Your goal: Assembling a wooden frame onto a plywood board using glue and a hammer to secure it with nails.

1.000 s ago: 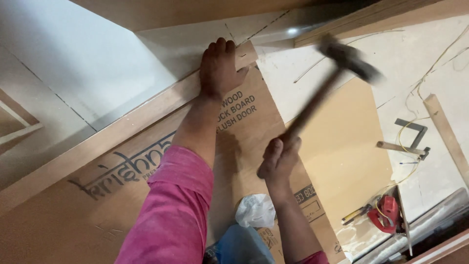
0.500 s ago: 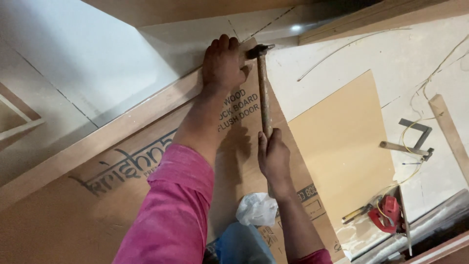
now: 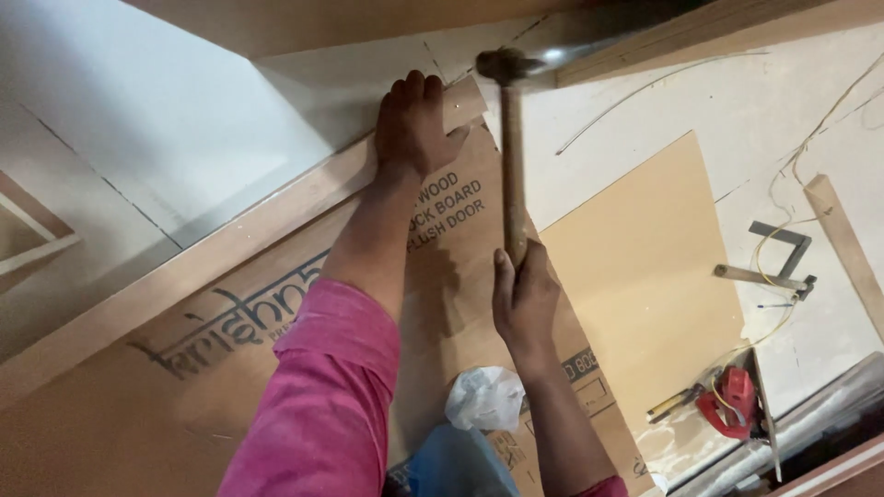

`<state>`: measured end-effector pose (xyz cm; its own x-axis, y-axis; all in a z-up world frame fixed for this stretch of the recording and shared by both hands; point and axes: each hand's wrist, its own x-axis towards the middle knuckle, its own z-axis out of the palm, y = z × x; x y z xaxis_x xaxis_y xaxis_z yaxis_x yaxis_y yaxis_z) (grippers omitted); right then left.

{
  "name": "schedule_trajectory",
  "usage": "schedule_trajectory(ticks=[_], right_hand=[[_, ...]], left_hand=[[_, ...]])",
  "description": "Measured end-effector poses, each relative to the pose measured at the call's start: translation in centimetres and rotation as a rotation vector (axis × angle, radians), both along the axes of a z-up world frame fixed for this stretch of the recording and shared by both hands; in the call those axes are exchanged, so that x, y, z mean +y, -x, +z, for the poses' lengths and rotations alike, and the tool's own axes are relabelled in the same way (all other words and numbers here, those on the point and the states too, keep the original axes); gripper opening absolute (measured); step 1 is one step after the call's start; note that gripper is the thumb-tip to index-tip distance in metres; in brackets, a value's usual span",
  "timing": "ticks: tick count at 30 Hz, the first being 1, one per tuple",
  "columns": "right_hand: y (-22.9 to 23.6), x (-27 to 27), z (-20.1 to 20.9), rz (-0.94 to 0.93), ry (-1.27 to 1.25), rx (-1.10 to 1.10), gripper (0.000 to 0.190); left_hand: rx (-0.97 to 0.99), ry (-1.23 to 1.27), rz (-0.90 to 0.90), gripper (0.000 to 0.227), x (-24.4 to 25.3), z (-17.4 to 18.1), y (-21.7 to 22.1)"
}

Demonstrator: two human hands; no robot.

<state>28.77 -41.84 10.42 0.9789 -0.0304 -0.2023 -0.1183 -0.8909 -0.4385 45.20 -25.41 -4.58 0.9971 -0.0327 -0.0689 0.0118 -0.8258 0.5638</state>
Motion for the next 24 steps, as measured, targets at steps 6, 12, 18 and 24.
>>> schedule_trajectory(ticks=[6, 12, 18, 24], right_hand=[[5.9, -5.8, -10.3, -0.255, -0.765, -0.37, 0.033], [0.3, -0.4, -1.6, -0.032, 0.023, -0.062, 0.032], [1.8, -2.9, -6.6, -0.022, -0.036, -0.166, 0.029], [0.2, -0.7, -2.6, -0.063, 0.002, -0.127, 0.025]], left_hand=[[-0.013, 0.037, -0.016, 0.067, 0.3, 0.7, 0.4], [-0.035, 0.026, -0.001, 0.066, 0.2, 0.4, 0.4], [-0.032, -0.019, -0.005, 0.069, -0.2, -0.4, 0.9], [-0.009, 0.007, -0.008, 0.068, 0.2, 0.4, 0.4]])
